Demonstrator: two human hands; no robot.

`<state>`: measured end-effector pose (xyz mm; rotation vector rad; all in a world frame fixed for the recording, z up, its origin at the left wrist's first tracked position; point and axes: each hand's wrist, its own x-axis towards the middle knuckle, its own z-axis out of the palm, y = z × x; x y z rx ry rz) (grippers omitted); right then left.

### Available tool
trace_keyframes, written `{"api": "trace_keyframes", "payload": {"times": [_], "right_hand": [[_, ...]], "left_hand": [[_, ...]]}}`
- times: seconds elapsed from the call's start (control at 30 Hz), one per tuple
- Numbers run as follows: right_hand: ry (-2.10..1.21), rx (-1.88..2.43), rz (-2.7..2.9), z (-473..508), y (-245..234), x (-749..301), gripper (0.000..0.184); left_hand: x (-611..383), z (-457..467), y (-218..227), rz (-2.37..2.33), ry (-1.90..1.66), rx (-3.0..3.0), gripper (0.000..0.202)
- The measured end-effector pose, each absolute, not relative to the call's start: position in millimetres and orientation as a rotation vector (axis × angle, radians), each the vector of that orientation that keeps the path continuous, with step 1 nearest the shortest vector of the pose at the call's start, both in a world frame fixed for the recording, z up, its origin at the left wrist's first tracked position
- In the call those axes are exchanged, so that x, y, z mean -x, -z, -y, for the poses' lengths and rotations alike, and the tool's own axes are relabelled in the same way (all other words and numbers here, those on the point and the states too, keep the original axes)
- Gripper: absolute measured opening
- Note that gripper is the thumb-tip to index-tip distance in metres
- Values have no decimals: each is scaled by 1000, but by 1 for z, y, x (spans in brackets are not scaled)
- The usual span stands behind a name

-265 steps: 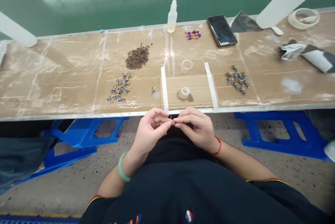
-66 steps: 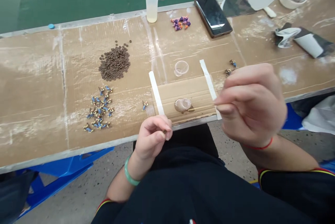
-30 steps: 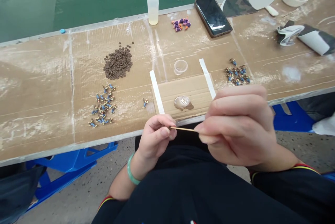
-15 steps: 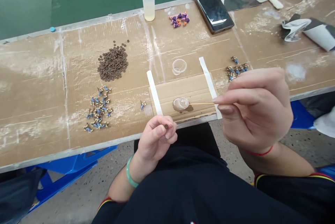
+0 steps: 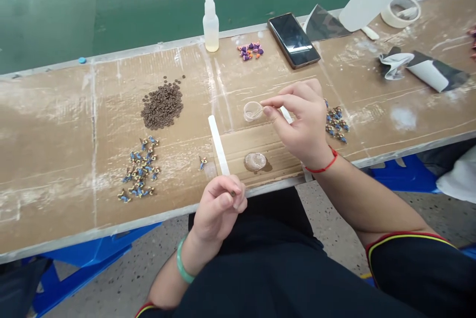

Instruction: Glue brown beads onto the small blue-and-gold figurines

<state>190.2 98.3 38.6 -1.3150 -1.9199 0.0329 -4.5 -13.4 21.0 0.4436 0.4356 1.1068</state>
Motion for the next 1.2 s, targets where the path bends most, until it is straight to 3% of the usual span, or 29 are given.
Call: {"api": "trace_keyframes", "payload": {"times": [0.17, 0.33, 0.4, 0.47, 0.63, 0.77, 0.93, 1.1, 1.2], "right_hand": [[37, 1296, 1921, -102, -36, -200, 18], [221, 1086, 2012, -73, -71, -185, 22], [86, 843, 2171, -54, -83, -164, 18], [-120, 867, 2397, -39, -84, -138, 20], [-345, 1484, 2509, -36, -59, -82, 13], [-361, 1694, 2414, -44, -48, -67, 25], [-393, 1581, 2480, -44, -46, -62, 11], [-448, 1397, 2495, -41, -44, -66, 9], [-646, 1082, 2336, -35, -48, -78, 11]], "left_hand": [[4, 15, -21, -440, -1107, -403, 13], [10, 23, -20, -434, -1138, -460, 18], [17, 30, -20, -412, -1169, -520, 18], [27, 37, -20, -385, -1217, -582, 15], [49, 50, -21, -343, -1358, -659, 10], [61, 55, -20, -368, -1387, -677, 9], [68, 56, -20, -426, -1391, -669, 12], [68, 54, -21, -460, -1397, -569, 24], [67, 54, -22, -461, -1406, -545, 25]]}}
